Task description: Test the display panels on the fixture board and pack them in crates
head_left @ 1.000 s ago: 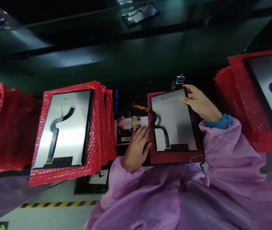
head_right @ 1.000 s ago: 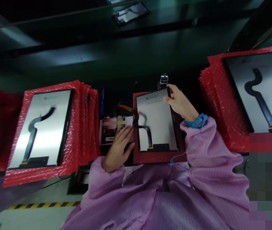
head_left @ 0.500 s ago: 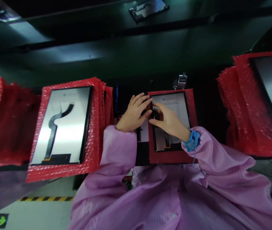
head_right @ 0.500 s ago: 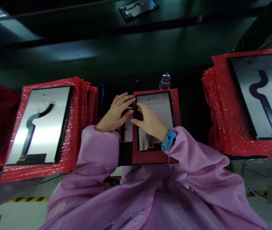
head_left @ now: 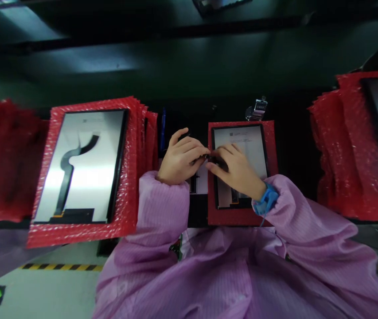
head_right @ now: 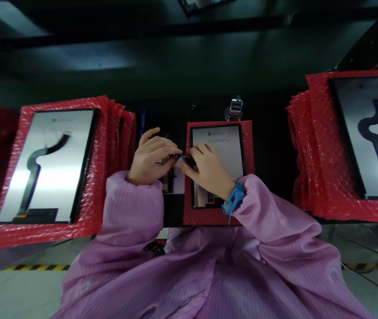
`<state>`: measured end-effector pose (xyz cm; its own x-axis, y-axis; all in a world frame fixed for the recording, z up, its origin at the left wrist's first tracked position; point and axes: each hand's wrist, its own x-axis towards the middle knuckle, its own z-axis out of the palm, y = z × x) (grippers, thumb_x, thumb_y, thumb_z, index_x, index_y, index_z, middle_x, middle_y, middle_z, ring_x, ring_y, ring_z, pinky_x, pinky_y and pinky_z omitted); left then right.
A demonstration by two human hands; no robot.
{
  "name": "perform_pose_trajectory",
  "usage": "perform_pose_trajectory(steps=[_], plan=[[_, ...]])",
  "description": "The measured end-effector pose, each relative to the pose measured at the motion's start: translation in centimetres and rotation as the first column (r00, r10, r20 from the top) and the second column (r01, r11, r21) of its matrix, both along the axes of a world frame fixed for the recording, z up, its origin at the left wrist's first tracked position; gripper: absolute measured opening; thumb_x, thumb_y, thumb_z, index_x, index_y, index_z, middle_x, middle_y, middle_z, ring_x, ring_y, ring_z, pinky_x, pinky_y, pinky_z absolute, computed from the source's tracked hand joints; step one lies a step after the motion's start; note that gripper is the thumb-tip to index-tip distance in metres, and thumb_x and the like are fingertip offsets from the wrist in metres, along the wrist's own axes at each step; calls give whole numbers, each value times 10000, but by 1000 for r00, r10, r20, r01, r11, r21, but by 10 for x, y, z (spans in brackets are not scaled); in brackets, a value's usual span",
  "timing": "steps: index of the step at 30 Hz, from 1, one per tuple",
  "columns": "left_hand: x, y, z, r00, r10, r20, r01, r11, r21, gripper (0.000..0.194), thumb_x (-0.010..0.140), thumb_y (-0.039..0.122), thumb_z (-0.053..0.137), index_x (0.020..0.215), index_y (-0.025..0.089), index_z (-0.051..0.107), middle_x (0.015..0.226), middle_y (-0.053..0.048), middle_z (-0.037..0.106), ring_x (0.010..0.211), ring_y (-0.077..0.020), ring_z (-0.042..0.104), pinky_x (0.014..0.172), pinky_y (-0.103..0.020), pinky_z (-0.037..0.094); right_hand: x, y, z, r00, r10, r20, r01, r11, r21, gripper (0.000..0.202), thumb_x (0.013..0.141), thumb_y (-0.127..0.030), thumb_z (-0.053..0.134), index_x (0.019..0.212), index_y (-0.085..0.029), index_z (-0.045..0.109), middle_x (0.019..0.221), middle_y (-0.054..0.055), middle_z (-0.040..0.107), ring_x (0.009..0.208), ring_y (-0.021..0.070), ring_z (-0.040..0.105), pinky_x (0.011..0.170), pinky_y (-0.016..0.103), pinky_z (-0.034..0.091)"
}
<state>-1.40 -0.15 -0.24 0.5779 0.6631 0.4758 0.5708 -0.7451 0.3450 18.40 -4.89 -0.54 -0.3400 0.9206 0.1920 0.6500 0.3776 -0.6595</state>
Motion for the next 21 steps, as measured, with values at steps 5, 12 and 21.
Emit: perform_pose_trajectory(steps=[5, 12, 21], plan=[[-4, -8, 5, 996, -71, -57, 65, 991, -113, 254, 863, 303, 528, 1026, 199, 692, 995, -56, 737, 1007, -243, 674, 1199, -562, 281, 3, 6, -4, 984, 96, -151, -117, 984, -137, 294, 1015, -362, 476, 789, -184, 534, 822, 41, 576, 819, 182, 509, 792, 338, 398], [-6, -11, 13, 987, -155, -27, 139, 938, -318, 280, 920, 297, 392, 810, 191, 626, 776, -31, 642, 816, -204, 618, 1141, -512, 336, 7, 6, 4, 962, 191, -194, -219, 967, -133, 230, 911, -352, 579, 769, -199, 482, 803, 26, 544, 781, 170, 478, 763, 331, 377], [2, -14, 10, 980, -186, -68, 156, 936, -316, 247, 906, 225, 384, 709, 214, 531, 689, -14, 572, 721, -191, 546, 1023, -489, 389, -1, 9, 4, 949, 123, -289, -174, 971, -161, 93, 827, -197, 517, 734, -205, 516, 756, 14, 558, 752, 156, 493, 735, 317, 388]])
